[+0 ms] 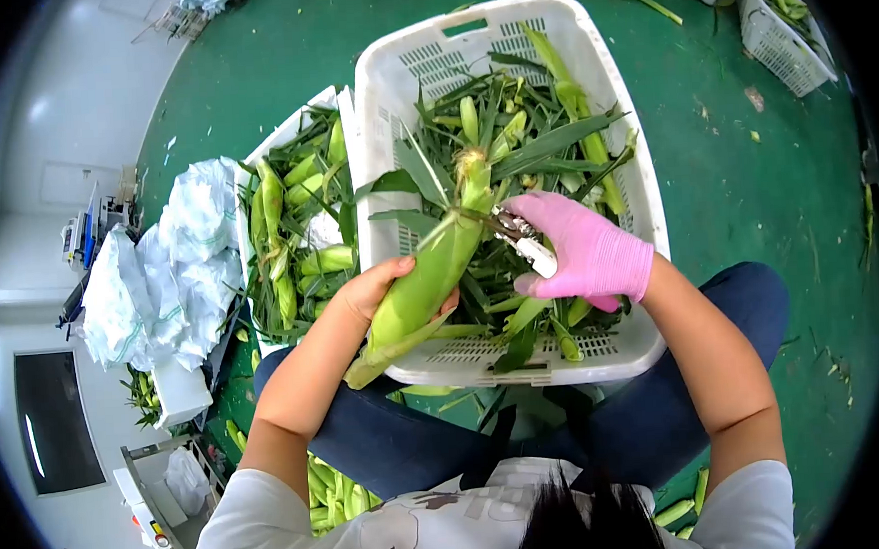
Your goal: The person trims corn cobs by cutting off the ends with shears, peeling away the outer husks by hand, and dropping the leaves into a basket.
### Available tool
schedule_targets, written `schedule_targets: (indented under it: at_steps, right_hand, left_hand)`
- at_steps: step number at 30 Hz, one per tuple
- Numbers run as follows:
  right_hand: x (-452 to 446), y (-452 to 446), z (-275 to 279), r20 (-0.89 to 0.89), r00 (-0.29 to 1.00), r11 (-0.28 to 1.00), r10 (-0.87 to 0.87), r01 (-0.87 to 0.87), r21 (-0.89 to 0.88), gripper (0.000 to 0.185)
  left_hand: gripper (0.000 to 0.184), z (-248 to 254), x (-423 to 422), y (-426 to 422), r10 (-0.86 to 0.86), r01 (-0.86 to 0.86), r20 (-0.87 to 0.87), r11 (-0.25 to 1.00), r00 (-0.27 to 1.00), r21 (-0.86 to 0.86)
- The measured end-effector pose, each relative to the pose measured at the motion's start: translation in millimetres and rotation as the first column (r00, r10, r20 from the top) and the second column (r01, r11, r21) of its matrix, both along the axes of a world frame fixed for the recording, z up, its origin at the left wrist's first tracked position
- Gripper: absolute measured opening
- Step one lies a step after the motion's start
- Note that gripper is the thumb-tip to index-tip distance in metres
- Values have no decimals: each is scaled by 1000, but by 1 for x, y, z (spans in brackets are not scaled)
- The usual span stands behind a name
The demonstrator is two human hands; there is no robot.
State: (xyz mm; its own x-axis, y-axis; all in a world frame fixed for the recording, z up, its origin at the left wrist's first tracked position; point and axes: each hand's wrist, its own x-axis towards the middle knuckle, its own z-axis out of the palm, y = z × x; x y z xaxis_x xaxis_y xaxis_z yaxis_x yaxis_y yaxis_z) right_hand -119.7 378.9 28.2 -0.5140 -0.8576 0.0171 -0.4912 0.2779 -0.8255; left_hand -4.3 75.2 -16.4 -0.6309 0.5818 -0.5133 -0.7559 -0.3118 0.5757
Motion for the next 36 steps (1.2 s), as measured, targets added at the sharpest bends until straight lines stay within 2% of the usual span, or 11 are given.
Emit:
schedule_targets:
  at_steps: [3,6,11,13,14,16,22,24,29,33,36]
  right_hand:
    - [7,-10,1,223,969,993,-111,99,62,43]
    - [17,-21,-17,597,764,958,-244,286,26,25]
    - [16,-21,-12,857,491,955,-155,296,3,27]
    - [22,-17,-10,918,392,965,-64,258,-42,46]
    - [25,-15,-5,934,355,962,-43,268,-58,52]
    - [22,-8,-11,906,423,987,-15,151,-54,67]
    - [20,7,0,887,462,998,21,36,-43,82]
    - [19,4,24,895,442,995,-62,-42,89,77]
    - [22,5,-4,662,749,998,25,15,-55,49]
    - [22,8,2,630,770,983,-99,172,-56,23]
    - [30,10,11,807,581,972,-109,233,-37,20]
  left_hand:
    - [71,7,4,8,79,-80,19,993,997,83]
    - [67,-11,3,-9,148,-154,-53,977,988,-145]
    - [66,5,-6,-6,194,-193,-57,981,979,25]
    - [70,12,-5,-5,128,-133,47,985,991,107]
    - [72,13,-2,-3,102,-101,-88,995,991,13]
    - [78,17,4,5,7,-70,-332,981,943,-180]
    - [80,19,-4,9,53,-134,-307,959,950,-249]
    - [78,15,-5,9,-75,-71,-374,929,924,-362]
    - [89,16,-8,20,-127,55,-271,965,954,-258]
    - [95,27,-14,21,-80,43,-254,988,964,-147]
    - [98,27,-21,18,-97,44,-313,984,945,-172]
